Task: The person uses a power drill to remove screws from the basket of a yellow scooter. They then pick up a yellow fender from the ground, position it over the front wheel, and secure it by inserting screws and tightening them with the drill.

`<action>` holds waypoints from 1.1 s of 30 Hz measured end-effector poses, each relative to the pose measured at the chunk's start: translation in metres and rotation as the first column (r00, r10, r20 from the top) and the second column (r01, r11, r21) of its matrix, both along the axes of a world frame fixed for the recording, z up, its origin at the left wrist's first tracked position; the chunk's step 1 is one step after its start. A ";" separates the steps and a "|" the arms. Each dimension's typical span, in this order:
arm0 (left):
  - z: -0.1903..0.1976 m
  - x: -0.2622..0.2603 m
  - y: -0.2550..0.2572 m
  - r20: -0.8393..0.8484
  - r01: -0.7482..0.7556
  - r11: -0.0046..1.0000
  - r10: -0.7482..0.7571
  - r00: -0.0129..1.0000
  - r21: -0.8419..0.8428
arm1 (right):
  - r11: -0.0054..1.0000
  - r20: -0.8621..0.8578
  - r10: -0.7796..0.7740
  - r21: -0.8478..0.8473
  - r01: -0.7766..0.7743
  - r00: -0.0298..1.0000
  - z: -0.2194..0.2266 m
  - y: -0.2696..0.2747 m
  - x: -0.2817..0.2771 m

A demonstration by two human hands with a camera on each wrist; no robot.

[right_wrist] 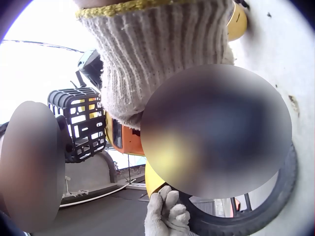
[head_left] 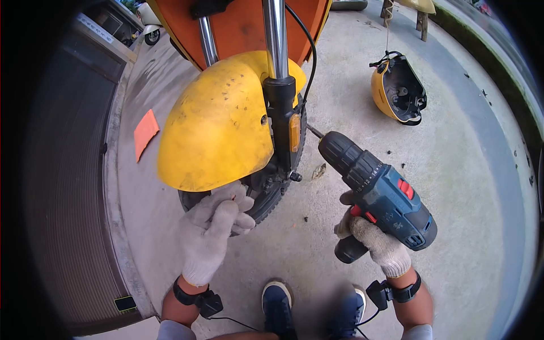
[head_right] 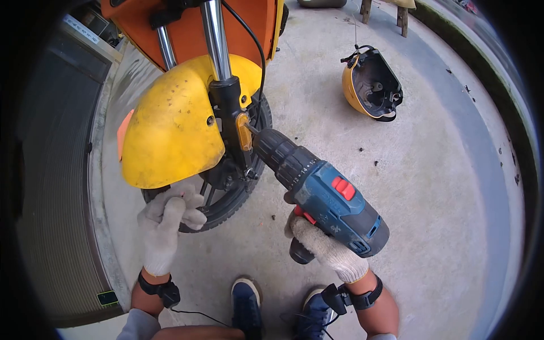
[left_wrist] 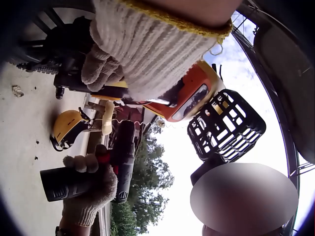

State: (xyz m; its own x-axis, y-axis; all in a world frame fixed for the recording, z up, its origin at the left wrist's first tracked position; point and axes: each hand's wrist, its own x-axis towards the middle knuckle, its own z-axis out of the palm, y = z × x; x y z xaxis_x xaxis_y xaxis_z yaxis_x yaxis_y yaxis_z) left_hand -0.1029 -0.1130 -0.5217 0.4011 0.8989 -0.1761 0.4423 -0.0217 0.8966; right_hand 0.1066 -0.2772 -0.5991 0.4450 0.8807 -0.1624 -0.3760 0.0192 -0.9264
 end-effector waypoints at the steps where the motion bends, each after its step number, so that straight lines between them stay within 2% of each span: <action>1: 0.009 -0.021 -0.004 -0.066 -0.111 0.992 0.108 0.992 -0.053 | 0.999 0.032 -0.028 -0.033 0.030 0.999 -0.007 -0.019 0.002; 2: 0.004 -0.037 0.007 -0.056 -0.115 0.992 0.112 0.992 -0.055 | 0.996 0.063 -0.057 -0.067 0.061 0.996 -0.014 -0.038 0.004; 3: -0.010 -0.055 0.021 0.130 -0.237 0.943 0.211 0.969 0.233 | 0.985 0.082 -0.082 -0.147 0.093 0.993 -0.018 -0.054 0.006; 4: -0.022 -0.073 0.032 0.327 -0.384 0.795 0.247 0.912 0.469 | 0.965 0.103 -0.106 -0.230 0.127 0.989 -0.022 -0.071 0.007; 5: -0.028 -0.081 0.046 0.332 -0.391 0.797 0.255 0.908 0.461 | 0.964 0.110 -0.099 -0.236 0.123 0.989 -0.028 -0.088 0.007; 7: -0.041 -0.074 0.080 -0.067 -0.098 0.970 0.116 0.991 0.222 | 0.824 0.263 0.025 -0.552 0.130 0.964 -0.053 -0.124 0.014; 8: -0.057 -0.077 0.085 -0.042 -0.087 0.972 0.099 0.994 0.219 | 0.857 0.718 0.151 -0.437 0.271 0.679 -0.086 -0.148 0.017; 9: -0.073 -0.083 0.086 0.042 -0.060 0.980 0.053 0.998 0.190 | 0.806 0.765 0.244 -0.502 0.314 0.595 -0.074 -0.158 0.020; 10: -0.080 -0.088 0.081 0.115 -0.027 0.987 0.008 0.993 0.158 | 0.743 0.782 0.345 -0.566 0.359 0.519 -0.061 -0.168 0.018; 11: -0.080 -0.091 0.077 0.145 0.060 0.984 -0.085 0.986 0.168 | 0.636 0.773 0.418 -0.624 0.454 0.476 -0.061 -0.171 0.013; 12: -0.067 -0.081 0.069 0.153 0.083 0.982 -0.109 0.982 0.168 | 0.470 0.673 0.558 -0.738 0.485 0.485 -0.051 -0.173 0.011; 14: -0.036 -0.058 0.040 0.096 0.313 0.945 -0.322 0.942 0.093 | 0.318 0.548 0.648 -0.826 0.466 0.529 -0.062 -0.191 0.009; 15: -0.030 -0.048 0.034 0.153 0.331 0.943 -0.328 0.932 0.003 | 0.308 0.548 0.642 -0.825 0.474 0.536 -0.066 -0.197 0.009; 17: -0.026 -0.027 0.017 0.202 0.372 0.926 -0.354 0.913 -0.058 | 0.236 0.463 0.671 -0.874 0.424 0.579 -0.080 -0.216 0.002; 18: -0.026 -0.017 0.010 0.254 0.396 0.912 -0.360 0.898 -0.108 | 0.225 0.452 0.673 -0.879 0.420 0.586 -0.092 -0.225 -0.001; 20: -0.025 -0.001 0.003 0.275 0.426 0.897 -0.384 0.882 -0.114 | 0.239 0.454 0.744 -0.866 0.440 0.491 -0.108 -0.239 -0.005; 22: -0.022 0.009 -0.002 0.306 0.484 0.850 -0.414 0.857 -0.207 | 0.210 0.402 0.749 -0.898 0.387 0.526 -0.112 -0.246 -0.008; 24: -0.015 0.021 -0.005 0.281 0.537 0.811 -0.472 0.836 -0.233 | 0.272 0.407 0.813 -0.897 0.348 0.416 -0.117 -0.250 -0.010; 25: -0.014 0.027 -0.005 0.262 0.584 0.774 -0.528 0.808 -0.244 | 0.323 0.431 0.815 -0.893 0.314 0.386 -0.106 -0.247 -0.006; 26: -0.016 0.033 -0.008 0.262 0.582 0.774 -0.524 0.810 -0.250 | 0.319 0.425 0.819 -0.896 0.310 0.386 -0.096 -0.237 0.006; 28: -0.022 0.047 -0.017 0.245 0.563 0.800 -0.515 0.821 -0.206 | 0.198 0.201 0.860 -0.979 0.058 0.469 -0.079 -0.206 0.047; 30: -0.041 0.056 -0.020 0.211 0.549 0.811 -0.512 0.833 -0.200 | 0.339 0.377 0.665 -0.921 0.190 0.644 -0.075 -0.152 0.087; 31: -0.046 0.064 -0.023 0.176 0.536 0.823 -0.509 0.842 -0.187 | 0.459 0.515 0.617 -0.850 0.260 0.594 -0.083 -0.126 0.109; 32: -0.049 0.073 -0.027 0.141 0.523 0.836 -0.504 0.852 -0.169 | 0.526 0.573 0.514 -0.798 0.294 0.639 -0.086 -0.096 0.127; 33: -0.048 0.083 -0.031 0.207 0.507 0.826 -0.467 0.860 -0.245 | 0.582 0.636 0.465 -0.744 0.328 0.616 -0.101 -0.072 0.147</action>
State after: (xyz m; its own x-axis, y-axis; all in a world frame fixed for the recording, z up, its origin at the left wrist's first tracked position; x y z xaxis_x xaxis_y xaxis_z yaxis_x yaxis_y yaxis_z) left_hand -0.0199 -0.1443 -0.5698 0.8109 0.5000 -0.3041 0.3185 0.0588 0.9461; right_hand 0.2538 -0.3493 -0.7004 0.6791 0.6116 -0.4059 0.4383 -0.7814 -0.4442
